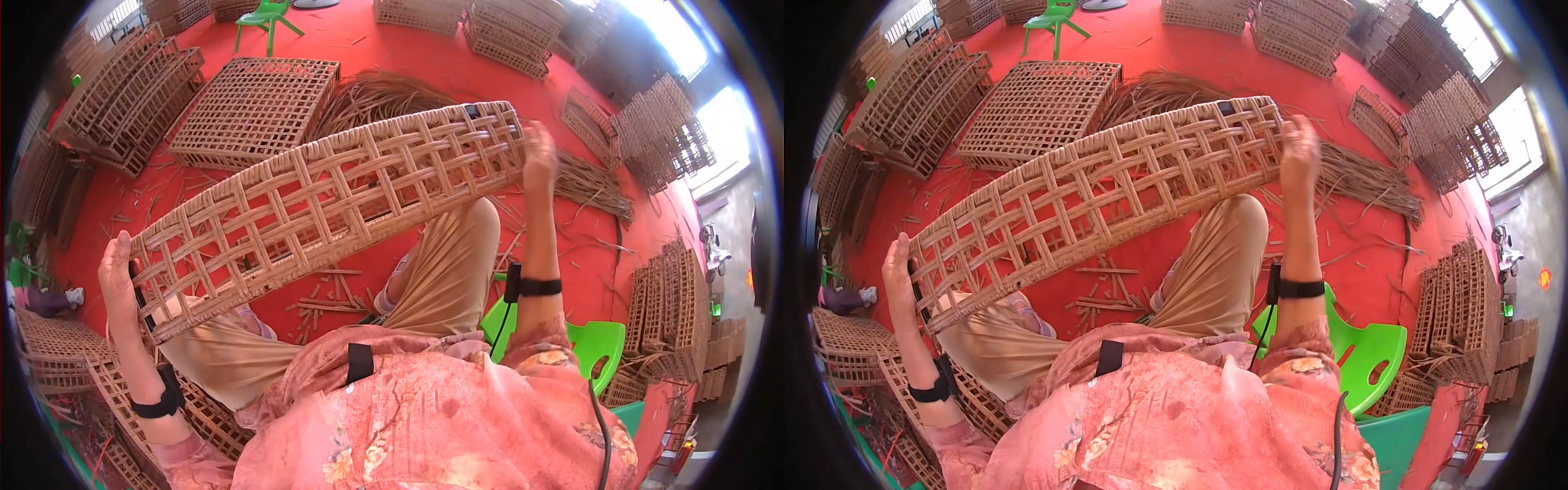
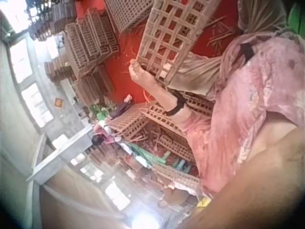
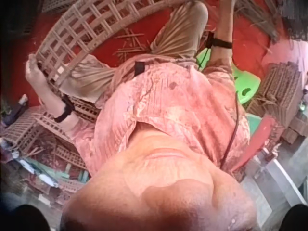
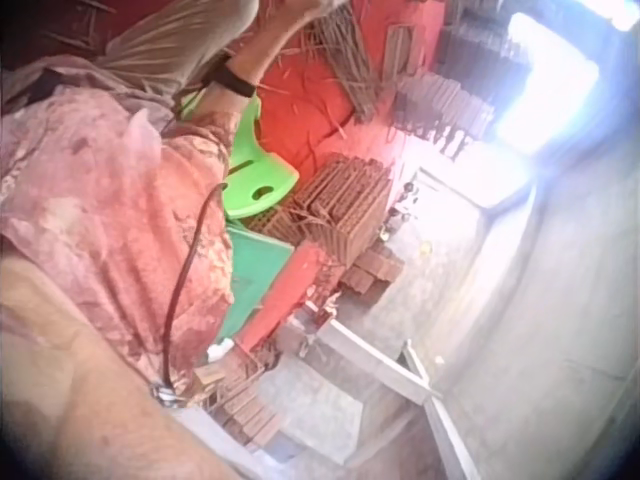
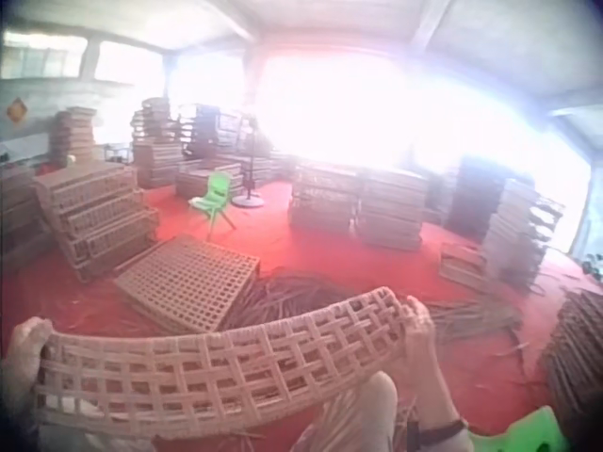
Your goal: The recorder is weaving bamboo or wood strips into a rectangular frame to create furniture components.
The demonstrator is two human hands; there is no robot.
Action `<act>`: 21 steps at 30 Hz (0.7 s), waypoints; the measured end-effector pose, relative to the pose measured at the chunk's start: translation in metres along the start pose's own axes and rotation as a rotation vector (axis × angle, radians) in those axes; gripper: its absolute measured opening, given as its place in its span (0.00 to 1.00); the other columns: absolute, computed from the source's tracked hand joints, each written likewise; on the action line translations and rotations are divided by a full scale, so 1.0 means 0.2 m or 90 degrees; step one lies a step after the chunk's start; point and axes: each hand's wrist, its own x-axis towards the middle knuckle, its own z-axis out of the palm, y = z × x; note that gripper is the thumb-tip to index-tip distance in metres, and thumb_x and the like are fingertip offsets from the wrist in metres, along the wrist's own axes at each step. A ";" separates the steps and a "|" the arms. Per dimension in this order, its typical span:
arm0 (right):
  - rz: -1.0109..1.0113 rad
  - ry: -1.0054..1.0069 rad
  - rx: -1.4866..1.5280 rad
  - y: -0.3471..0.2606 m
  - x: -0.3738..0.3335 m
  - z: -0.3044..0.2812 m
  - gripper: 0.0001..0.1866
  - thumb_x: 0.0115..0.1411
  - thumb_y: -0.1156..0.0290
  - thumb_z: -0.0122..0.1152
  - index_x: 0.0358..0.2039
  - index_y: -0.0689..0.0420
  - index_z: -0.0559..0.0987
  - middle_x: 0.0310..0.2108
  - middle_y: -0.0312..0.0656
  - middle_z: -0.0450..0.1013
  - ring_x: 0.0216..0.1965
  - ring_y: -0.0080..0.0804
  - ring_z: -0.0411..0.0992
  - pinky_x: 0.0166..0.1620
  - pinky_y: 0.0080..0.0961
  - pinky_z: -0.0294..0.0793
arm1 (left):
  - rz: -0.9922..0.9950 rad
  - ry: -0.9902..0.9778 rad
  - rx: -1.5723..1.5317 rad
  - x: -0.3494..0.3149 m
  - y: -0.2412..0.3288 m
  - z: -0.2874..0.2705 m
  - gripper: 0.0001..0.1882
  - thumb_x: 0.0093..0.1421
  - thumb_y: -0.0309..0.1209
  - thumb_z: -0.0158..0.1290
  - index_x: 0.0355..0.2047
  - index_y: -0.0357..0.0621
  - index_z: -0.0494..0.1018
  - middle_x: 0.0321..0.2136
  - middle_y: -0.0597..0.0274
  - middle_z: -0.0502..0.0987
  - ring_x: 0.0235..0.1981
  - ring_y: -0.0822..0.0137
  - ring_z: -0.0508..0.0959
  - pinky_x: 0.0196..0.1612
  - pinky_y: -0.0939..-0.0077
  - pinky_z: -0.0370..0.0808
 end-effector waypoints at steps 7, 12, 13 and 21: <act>0.106 -0.147 0.152 -0.25 -0.23 0.07 0.31 0.68 0.53 0.53 0.60 0.67 0.70 0.55 0.55 0.74 0.56 0.39 0.72 0.59 0.31 0.67 | 0.037 -0.034 0.061 0.43 -0.19 -0.25 0.30 0.64 0.62 0.50 0.31 0.44 0.75 0.27 0.70 0.72 0.31 0.77 0.70 0.39 0.77 0.67; 0.138 -0.247 0.239 -0.57 -0.64 -0.11 0.20 0.69 0.64 0.53 0.54 0.66 0.76 0.44 0.43 0.78 0.44 0.27 0.75 0.47 0.23 0.73 | -0.075 -0.011 0.219 0.89 -0.55 -0.77 0.30 0.65 0.59 0.48 0.34 0.40 0.77 0.31 0.63 0.78 0.38 0.72 0.75 0.48 0.73 0.69; 0.213 -0.299 0.311 -0.58 -0.67 -0.13 0.15 0.69 0.70 0.54 0.51 0.66 0.77 0.42 0.39 0.77 0.41 0.22 0.74 0.44 0.19 0.73 | -0.012 0.024 0.274 0.94 -0.63 -0.82 0.30 0.66 0.57 0.48 0.34 0.38 0.78 0.31 0.63 0.78 0.37 0.70 0.76 0.47 0.72 0.70; 0.079 -0.514 0.455 -0.44 -0.66 -0.16 0.15 0.61 0.82 0.55 0.48 0.62 0.79 0.34 0.36 0.76 0.34 0.18 0.72 0.38 0.17 0.73 | 0.136 0.221 0.542 0.79 -0.66 -0.84 0.22 0.66 0.46 0.51 0.43 0.39 0.80 0.41 0.51 0.81 0.44 0.59 0.81 0.49 0.67 0.73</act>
